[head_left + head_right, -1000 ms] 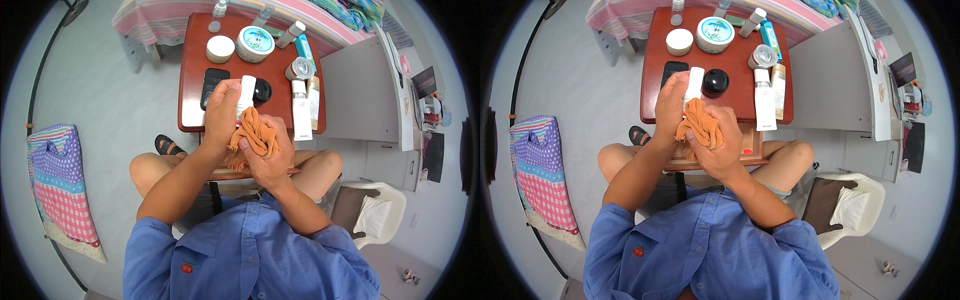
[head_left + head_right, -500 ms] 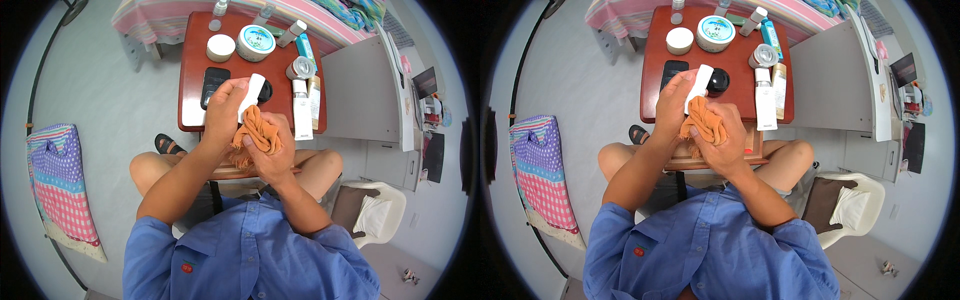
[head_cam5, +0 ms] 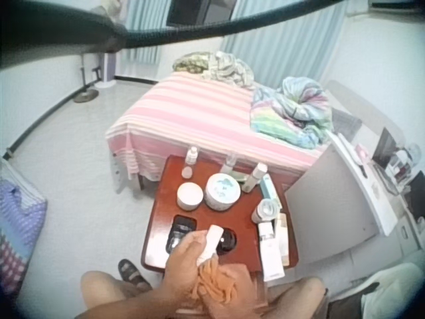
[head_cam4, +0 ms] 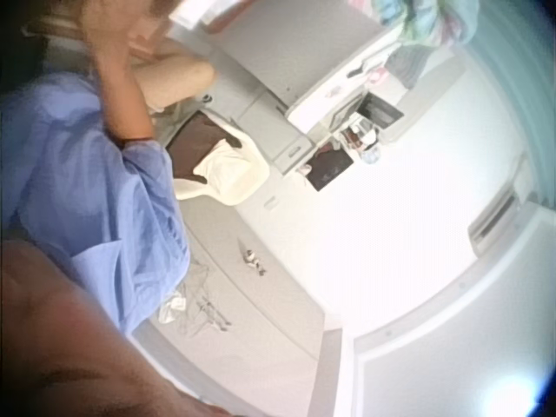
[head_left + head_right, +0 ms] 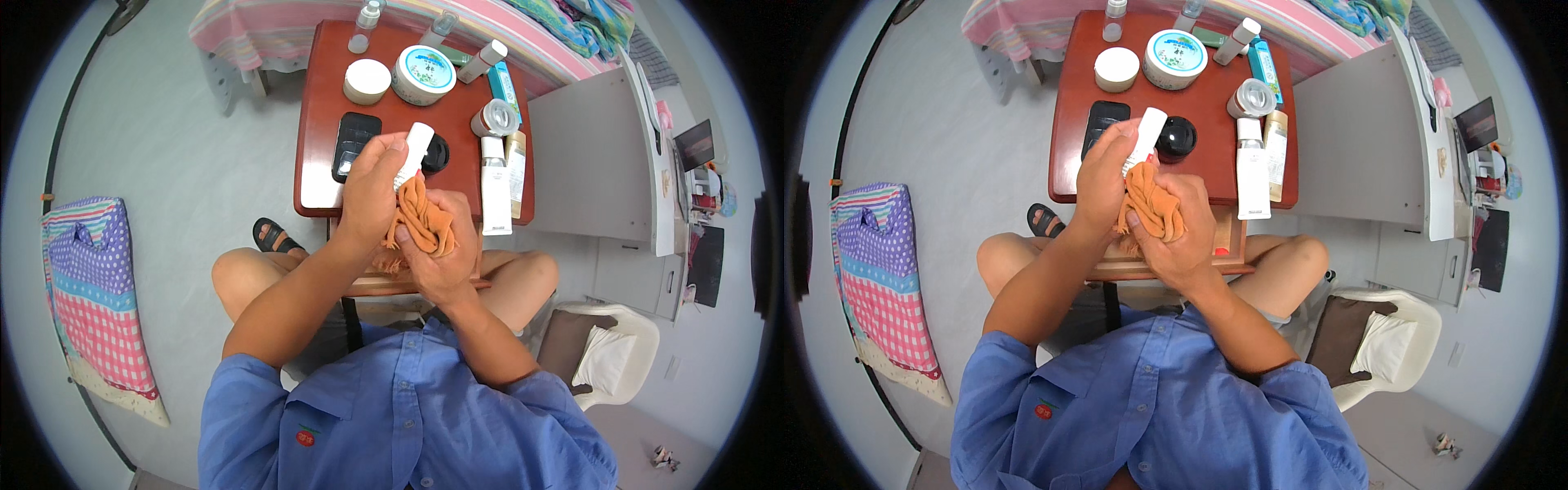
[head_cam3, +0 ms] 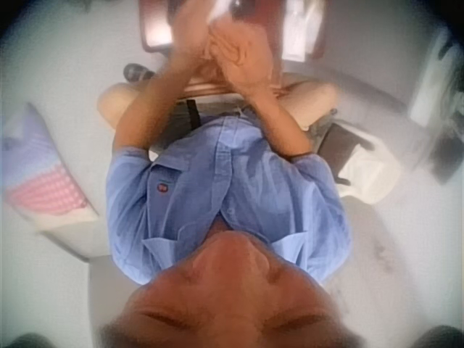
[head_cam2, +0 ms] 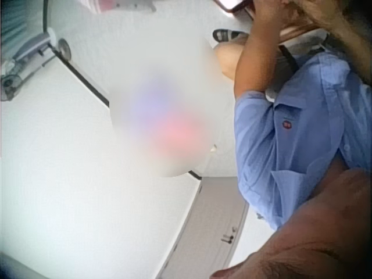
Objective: The person wipes cosmetic bottles and tubes using a cloth.
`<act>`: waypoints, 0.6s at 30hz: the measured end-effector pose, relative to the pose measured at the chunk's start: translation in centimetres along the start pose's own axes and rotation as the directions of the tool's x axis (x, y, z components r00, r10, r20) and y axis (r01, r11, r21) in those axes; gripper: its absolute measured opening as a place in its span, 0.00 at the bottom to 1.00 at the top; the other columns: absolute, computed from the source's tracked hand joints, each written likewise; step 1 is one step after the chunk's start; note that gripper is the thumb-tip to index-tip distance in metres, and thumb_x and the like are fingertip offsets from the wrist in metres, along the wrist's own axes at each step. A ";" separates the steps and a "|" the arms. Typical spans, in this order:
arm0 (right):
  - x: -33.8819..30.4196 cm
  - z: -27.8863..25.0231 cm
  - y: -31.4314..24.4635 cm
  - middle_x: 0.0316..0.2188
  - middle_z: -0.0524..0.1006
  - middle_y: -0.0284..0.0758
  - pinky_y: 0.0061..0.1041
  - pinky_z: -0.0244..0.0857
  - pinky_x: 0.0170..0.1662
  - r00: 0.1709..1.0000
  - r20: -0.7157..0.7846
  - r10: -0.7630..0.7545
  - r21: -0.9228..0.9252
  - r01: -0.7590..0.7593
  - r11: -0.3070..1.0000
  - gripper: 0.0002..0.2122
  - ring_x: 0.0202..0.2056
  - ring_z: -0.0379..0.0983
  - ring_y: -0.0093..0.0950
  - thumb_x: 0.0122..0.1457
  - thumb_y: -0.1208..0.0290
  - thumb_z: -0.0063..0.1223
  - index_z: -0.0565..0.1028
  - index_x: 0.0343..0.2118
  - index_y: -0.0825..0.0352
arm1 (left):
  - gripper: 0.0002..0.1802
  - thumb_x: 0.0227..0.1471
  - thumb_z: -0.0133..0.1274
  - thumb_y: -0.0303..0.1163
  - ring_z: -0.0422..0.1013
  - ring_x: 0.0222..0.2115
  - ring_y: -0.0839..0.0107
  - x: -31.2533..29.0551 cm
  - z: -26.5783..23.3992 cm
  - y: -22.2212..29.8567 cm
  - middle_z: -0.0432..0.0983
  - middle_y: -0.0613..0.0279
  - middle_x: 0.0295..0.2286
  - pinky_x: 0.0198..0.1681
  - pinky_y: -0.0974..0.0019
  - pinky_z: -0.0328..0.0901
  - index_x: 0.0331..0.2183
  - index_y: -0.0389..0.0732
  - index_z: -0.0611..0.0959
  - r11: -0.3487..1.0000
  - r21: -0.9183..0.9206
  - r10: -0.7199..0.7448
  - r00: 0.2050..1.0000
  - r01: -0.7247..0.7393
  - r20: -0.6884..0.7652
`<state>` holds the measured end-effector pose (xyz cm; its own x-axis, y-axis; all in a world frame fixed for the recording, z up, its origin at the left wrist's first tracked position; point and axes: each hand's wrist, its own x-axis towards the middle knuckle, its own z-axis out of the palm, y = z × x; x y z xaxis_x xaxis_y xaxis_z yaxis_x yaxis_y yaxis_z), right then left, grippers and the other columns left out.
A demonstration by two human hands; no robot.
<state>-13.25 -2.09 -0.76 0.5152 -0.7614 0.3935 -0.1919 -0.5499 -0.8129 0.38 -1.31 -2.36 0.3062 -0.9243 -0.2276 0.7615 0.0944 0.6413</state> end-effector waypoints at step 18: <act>2.0 -0.8 0.3 0.41 0.73 0.41 0.30 0.68 0.48 0.997 -0.074 -0.012 -0.041 0.009 0.999 0.21 0.43 0.73 0.31 0.54 0.75 0.66 0.71 0.49 0.72 | 0.17 0.69 0.40 0.37 0.76 0.37 0.75 -0.8 0.6 -1.2 0.78 0.61 0.37 0.42 0.69 0.73 0.48 0.34 0.77 0.996 -0.086 0.014 0.998 -0.009 0.059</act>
<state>-12.92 -4.06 0.17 0.4539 -0.7783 0.4338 -0.2217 -0.5702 -0.7910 -1.10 -0.89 -2.51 0.2830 -0.9431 -0.1747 0.8051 0.1345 0.5777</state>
